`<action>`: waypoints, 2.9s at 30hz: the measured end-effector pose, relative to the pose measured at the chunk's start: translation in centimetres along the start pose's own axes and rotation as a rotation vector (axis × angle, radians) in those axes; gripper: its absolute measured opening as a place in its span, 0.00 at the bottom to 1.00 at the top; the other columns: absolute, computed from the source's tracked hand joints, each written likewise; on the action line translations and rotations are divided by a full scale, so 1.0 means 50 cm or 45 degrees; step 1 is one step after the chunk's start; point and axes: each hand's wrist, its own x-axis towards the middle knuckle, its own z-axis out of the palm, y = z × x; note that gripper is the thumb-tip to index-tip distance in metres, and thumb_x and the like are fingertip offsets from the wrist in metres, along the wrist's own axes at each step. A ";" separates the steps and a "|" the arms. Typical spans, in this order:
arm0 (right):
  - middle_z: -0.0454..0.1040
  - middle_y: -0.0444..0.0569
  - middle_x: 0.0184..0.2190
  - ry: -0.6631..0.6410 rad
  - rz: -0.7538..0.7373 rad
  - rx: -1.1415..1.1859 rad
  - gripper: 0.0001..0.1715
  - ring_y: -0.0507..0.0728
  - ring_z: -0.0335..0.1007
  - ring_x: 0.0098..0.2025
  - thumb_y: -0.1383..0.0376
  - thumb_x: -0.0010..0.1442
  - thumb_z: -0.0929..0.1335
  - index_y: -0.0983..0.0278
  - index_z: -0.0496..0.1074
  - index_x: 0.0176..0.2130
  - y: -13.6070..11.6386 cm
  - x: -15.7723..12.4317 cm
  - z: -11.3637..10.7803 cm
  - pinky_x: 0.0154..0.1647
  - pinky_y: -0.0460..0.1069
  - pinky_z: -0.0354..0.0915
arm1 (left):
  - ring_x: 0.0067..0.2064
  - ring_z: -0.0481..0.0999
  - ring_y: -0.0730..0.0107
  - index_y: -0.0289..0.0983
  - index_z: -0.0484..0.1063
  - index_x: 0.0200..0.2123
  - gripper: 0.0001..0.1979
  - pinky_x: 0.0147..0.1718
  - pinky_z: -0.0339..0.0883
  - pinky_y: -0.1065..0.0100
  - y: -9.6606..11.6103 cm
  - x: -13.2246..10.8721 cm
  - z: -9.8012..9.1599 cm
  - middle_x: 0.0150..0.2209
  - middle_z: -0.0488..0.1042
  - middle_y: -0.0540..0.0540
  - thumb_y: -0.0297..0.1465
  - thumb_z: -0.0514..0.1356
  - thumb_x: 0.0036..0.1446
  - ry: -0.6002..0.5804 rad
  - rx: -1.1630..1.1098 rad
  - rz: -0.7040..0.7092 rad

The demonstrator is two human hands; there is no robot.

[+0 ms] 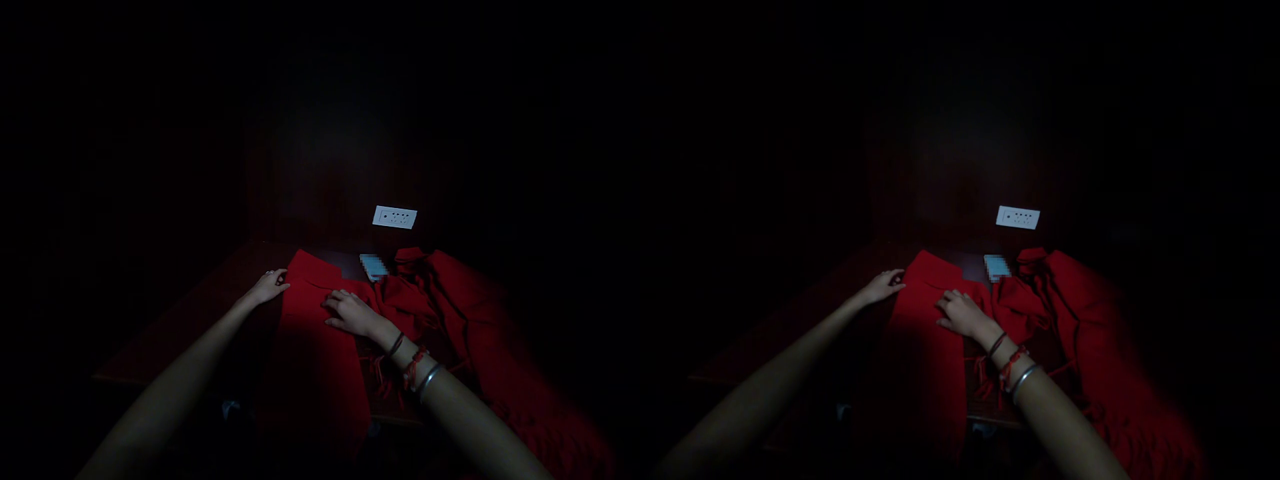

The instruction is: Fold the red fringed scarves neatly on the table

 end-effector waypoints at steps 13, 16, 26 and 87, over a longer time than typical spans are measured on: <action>0.65 0.51 0.39 0.150 -0.138 -0.077 0.16 0.56 0.60 0.41 0.59 0.54 0.62 0.64 0.62 0.42 -0.064 0.071 0.041 0.41 0.50 0.55 | 0.49 0.64 0.69 0.36 0.50 0.55 0.26 0.48 0.54 0.67 -0.055 0.055 0.020 0.48 0.66 0.47 0.35 0.47 0.52 -0.013 -0.179 0.264; 0.67 0.50 0.35 0.080 -0.218 -0.120 0.10 0.54 0.62 0.36 0.65 0.56 0.59 0.65 0.65 0.38 -0.081 0.088 0.056 0.35 0.48 0.57 | 0.46 0.66 0.70 0.34 0.53 0.54 0.26 0.46 0.57 0.70 -0.044 0.041 0.007 0.46 0.68 0.45 0.37 0.49 0.51 -0.038 -0.199 0.288; 0.63 0.51 0.47 0.244 -0.170 -0.034 0.16 0.55 0.57 0.48 0.71 0.57 0.57 0.62 0.62 0.45 -0.105 0.043 0.052 0.45 0.51 0.54 | 0.55 0.52 0.67 0.45 0.46 0.56 0.23 0.50 0.48 0.61 -0.039 0.047 0.011 0.55 0.56 0.50 0.28 0.40 0.56 -0.211 0.256 0.258; 0.68 0.52 0.34 0.054 0.162 0.062 0.13 0.54 0.63 0.37 0.68 0.57 0.56 0.67 0.66 0.37 0.021 -0.180 -0.034 0.41 0.49 0.57 | 0.57 0.51 0.69 0.44 0.55 0.53 0.20 0.54 0.46 0.64 0.107 -0.169 -0.008 0.56 0.55 0.52 0.29 0.44 0.56 -0.341 0.054 0.727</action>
